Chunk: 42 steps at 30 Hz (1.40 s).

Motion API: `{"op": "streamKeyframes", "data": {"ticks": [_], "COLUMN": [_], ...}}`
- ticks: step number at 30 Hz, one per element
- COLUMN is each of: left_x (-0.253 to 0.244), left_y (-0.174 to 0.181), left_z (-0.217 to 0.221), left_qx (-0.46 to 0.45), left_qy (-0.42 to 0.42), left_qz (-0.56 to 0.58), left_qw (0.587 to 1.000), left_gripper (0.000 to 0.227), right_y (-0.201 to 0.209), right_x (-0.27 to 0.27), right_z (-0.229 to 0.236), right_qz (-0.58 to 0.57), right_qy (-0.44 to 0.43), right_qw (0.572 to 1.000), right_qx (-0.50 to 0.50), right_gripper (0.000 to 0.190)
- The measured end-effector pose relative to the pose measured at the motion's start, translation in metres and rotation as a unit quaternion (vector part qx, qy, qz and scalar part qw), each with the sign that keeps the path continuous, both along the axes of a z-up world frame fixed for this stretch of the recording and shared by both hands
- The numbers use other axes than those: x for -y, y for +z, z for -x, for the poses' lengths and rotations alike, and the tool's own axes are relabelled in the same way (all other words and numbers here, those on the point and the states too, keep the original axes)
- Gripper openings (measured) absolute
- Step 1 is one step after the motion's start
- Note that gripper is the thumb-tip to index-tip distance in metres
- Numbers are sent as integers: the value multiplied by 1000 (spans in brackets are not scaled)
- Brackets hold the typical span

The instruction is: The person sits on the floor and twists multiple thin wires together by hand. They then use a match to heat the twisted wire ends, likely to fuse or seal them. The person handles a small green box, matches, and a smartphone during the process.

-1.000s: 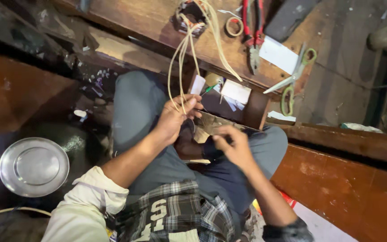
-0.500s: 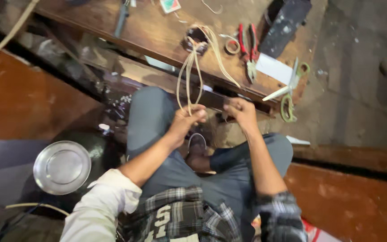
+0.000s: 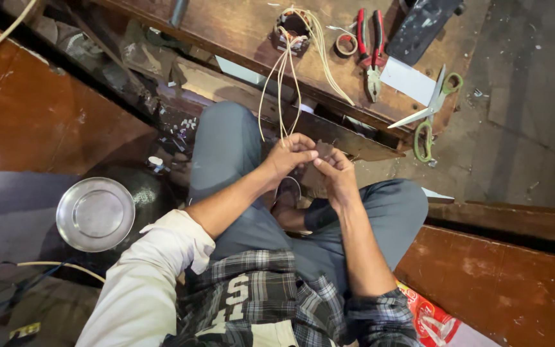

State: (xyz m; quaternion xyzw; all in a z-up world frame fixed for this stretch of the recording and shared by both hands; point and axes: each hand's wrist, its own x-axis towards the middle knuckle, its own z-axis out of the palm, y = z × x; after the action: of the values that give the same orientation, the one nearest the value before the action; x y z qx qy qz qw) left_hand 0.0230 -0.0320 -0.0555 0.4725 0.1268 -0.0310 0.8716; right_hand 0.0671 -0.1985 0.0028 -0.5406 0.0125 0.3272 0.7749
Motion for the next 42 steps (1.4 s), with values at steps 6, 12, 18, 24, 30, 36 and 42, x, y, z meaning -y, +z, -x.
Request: {"op": "streamKeyframes", "data": {"ticks": [6, 12, 18, 24, 30, 36, 42], "left_x": [-7, -9, -5, -8, -16, -9, -65], "left_y": [10, 13, 0, 4, 17, 49, 161], "left_z": [3, 6, 5, 11, 47, 139, 164], "left_qx": [-1, -26, -10, -57, -50, 4, 181], "left_qy": [-8, -12, 28, 67, 145, 47, 331], "left_qz": [0, 4, -43, -48, -36, -96, -563], "left_qw": [1000, 1000, 999, 995, 988, 994, 736], "left_gripper": [28, 31, 24, 57, 101, 96, 44], "right_y": [10, 6, -20, -43, -41, -32, -32], "right_x": [-6, -5, 2, 11, 8, 3, 1], "right_z": [4, 3, 2, -5, -7, -7, -13], "right_qz": [-53, -47, -22, -32, 37, 65, 32], "right_qy": [9, 31, 34, -7, -50, -55, -83], "right_qw": [999, 998, 999, 998, 995, 993, 994], "right_qx": [-9, -6, -1, 49, 81, 88, 58], "right_gripper": [26, 30, 32, 13, 36, 43, 35]}}
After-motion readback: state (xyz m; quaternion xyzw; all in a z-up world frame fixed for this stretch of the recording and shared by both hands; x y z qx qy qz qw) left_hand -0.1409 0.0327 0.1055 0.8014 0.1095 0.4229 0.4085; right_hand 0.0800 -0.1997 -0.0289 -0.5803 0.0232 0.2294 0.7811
